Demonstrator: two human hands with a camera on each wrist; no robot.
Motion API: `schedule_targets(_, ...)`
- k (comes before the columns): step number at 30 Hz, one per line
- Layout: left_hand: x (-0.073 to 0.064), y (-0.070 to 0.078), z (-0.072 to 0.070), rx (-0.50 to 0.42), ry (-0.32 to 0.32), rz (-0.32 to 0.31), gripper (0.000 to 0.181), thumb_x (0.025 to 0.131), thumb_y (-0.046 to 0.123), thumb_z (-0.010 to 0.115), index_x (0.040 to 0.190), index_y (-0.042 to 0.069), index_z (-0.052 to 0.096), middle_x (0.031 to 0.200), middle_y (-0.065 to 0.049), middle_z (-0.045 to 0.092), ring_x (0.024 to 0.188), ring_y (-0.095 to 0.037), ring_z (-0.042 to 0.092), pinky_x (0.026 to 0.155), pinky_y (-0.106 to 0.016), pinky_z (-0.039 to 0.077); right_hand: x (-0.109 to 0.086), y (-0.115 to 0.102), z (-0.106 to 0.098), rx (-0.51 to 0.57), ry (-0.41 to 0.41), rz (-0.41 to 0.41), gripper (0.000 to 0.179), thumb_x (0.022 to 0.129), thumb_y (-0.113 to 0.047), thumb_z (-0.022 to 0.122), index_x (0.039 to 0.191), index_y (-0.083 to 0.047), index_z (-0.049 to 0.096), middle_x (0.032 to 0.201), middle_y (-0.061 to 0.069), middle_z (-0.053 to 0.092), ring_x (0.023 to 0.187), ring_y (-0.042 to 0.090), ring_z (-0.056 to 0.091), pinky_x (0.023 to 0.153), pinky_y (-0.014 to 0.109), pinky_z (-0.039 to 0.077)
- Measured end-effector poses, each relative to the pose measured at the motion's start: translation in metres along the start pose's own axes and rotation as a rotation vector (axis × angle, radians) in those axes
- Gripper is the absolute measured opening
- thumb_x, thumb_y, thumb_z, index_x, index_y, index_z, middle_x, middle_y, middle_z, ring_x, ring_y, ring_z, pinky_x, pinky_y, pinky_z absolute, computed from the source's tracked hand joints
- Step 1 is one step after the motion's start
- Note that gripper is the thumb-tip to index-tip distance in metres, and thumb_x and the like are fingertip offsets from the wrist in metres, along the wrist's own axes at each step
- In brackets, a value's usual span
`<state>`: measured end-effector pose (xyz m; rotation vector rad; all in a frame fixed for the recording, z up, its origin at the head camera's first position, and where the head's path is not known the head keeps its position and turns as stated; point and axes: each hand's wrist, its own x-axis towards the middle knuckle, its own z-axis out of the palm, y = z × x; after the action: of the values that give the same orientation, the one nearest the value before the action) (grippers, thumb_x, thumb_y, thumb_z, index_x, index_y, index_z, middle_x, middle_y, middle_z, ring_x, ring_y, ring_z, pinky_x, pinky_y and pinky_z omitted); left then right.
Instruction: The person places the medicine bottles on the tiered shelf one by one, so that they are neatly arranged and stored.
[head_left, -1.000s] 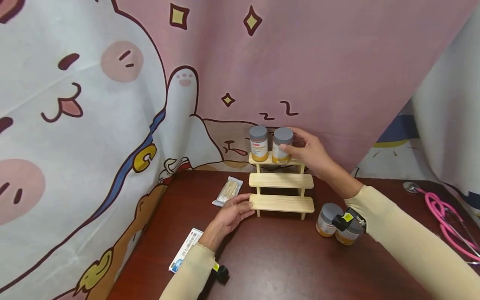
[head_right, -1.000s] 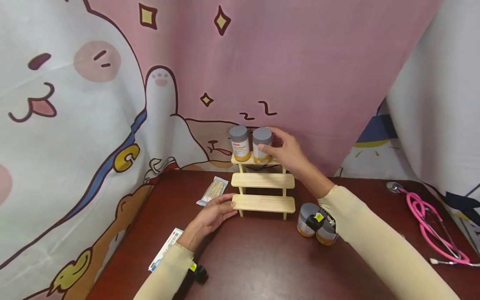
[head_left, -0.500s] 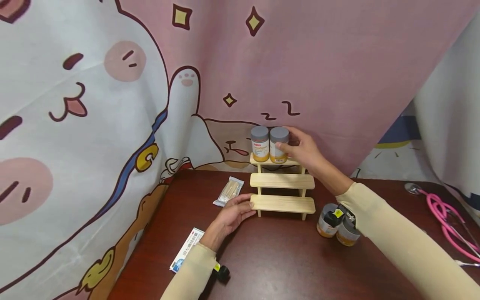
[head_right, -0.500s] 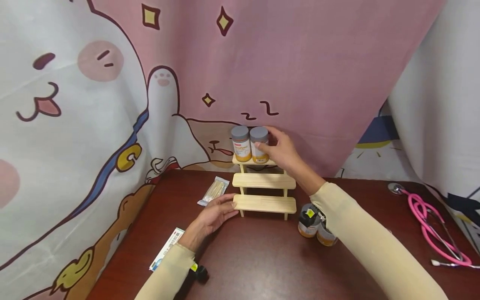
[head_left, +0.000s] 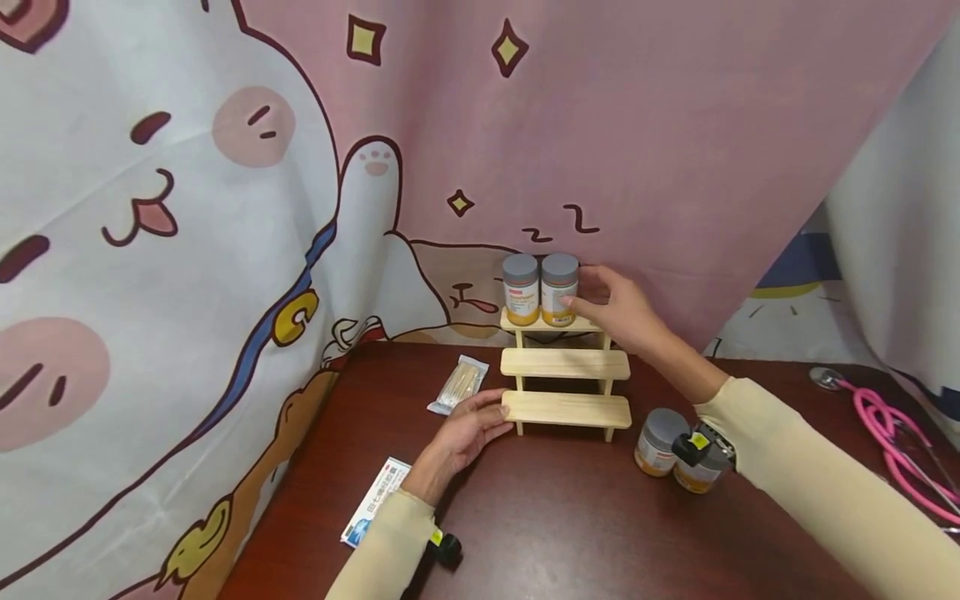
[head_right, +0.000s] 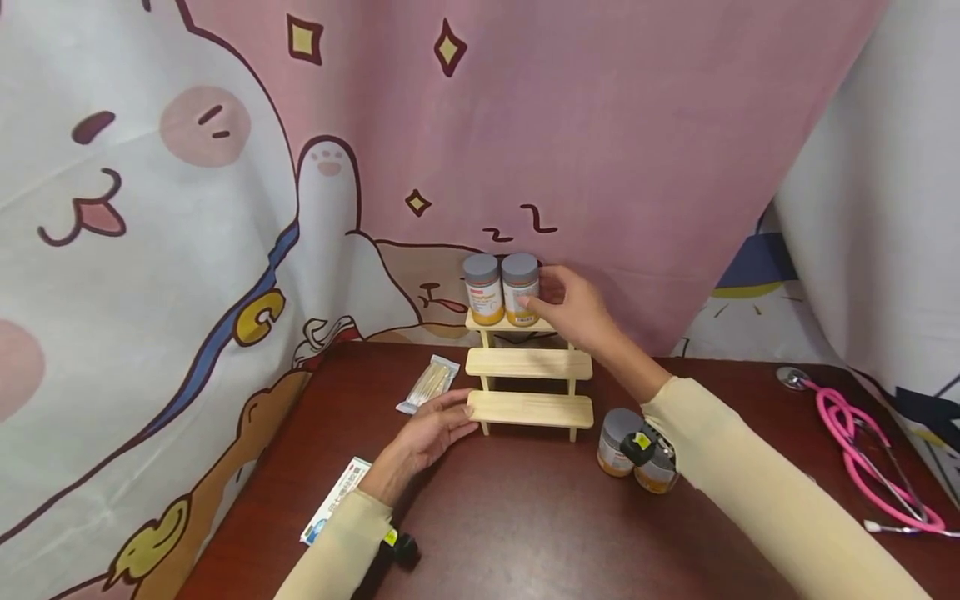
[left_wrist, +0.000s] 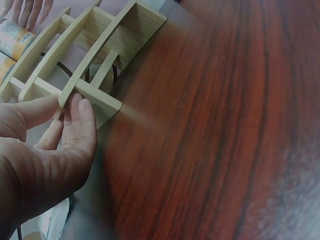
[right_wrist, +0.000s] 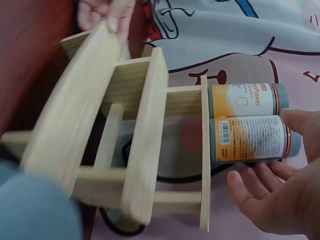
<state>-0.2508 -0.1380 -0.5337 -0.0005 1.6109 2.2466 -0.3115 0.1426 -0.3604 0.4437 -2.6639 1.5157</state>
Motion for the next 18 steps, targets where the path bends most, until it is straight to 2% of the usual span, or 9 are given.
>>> schedule_targets(6,-0.001,-0.002,0.0,0.0,-0.004,0.009,0.05,0.101,-0.002,0.061,0.149,-0.008,0.047,0.112,-0.001,0.07,0.102,-0.011,0.071,0.108,-0.037,0.06,-0.043,0.007,-0.022,-0.101,-0.025,-0.017,0.06,0.103,-0.04,0.068,0.15,-0.005,0.051,0.151,0.02,0.057,0.136,0.044,0.059,0.108,0.057,0.056)
schedule_targets(8,-0.002,-0.002,0.0,0.004,0.001,0.011,0.05,0.102,-0.002,0.06,0.149,-0.008,0.047,0.113,-0.001,0.071,0.103,-0.011,0.071,0.108,-0.037,0.06,-0.06,0.012,-0.03,-0.111,-0.03,-0.035,0.057,0.104,-0.039,0.067,0.149,-0.007,0.053,0.149,0.019,0.059,0.135,0.043,0.06,0.104,0.048,0.059)
schedule_targets(11,-0.002,-0.004,-0.001,0.003,0.012,0.014,0.049,0.102,-0.002,0.06,0.149,-0.007,0.047,0.113,-0.001,0.07,0.103,-0.011,0.071,0.107,-0.036,0.06,-0.087,0.022,-0.041,-0.11,-0.036,-0.038,0.051,0.105,-0.037,0.066,0.148,-0.011,0.054,0.148,0.015,0.06,0.133,0.039,0.062,0.096,0.027,0.059)
schedule_targets(14,-0.001,-0.004,-0.001,0.004,0.014,0.02,0.048,0.102,-0.002,0.059,0.149,-0.007,0.048,0.115,-0.002,0.07,0.104,-0.012,0.071,0.106,-0.035,0.061,-0.113,0.036,-0.052,-0.131,-0.02,-0.008,0.048,0.106,-0.039,0.065,0.148,-0.017,0.056,0.146,0.012,0.062,0.128,0.02,0.066,0.088,0.011,0.054)
schedule_targets(18,0.0,-0.005,0.0,-0.002,0.011,0.021,0.047,0.103,-0.002,0.059,0.149,-0.006,0.05,0.116,-0.003,0.07,0.105,-0.013,0.071,0.104,-0.033,0.062,-0.146,0.062,-0.068,-0.184,0.037,0.046,0.045,0.105,-0.042,0.066,0.145,-0.022,0.059,0.142,0.007,0.066,0.111,-0.015,0.058,0.083,0.006,0.05)
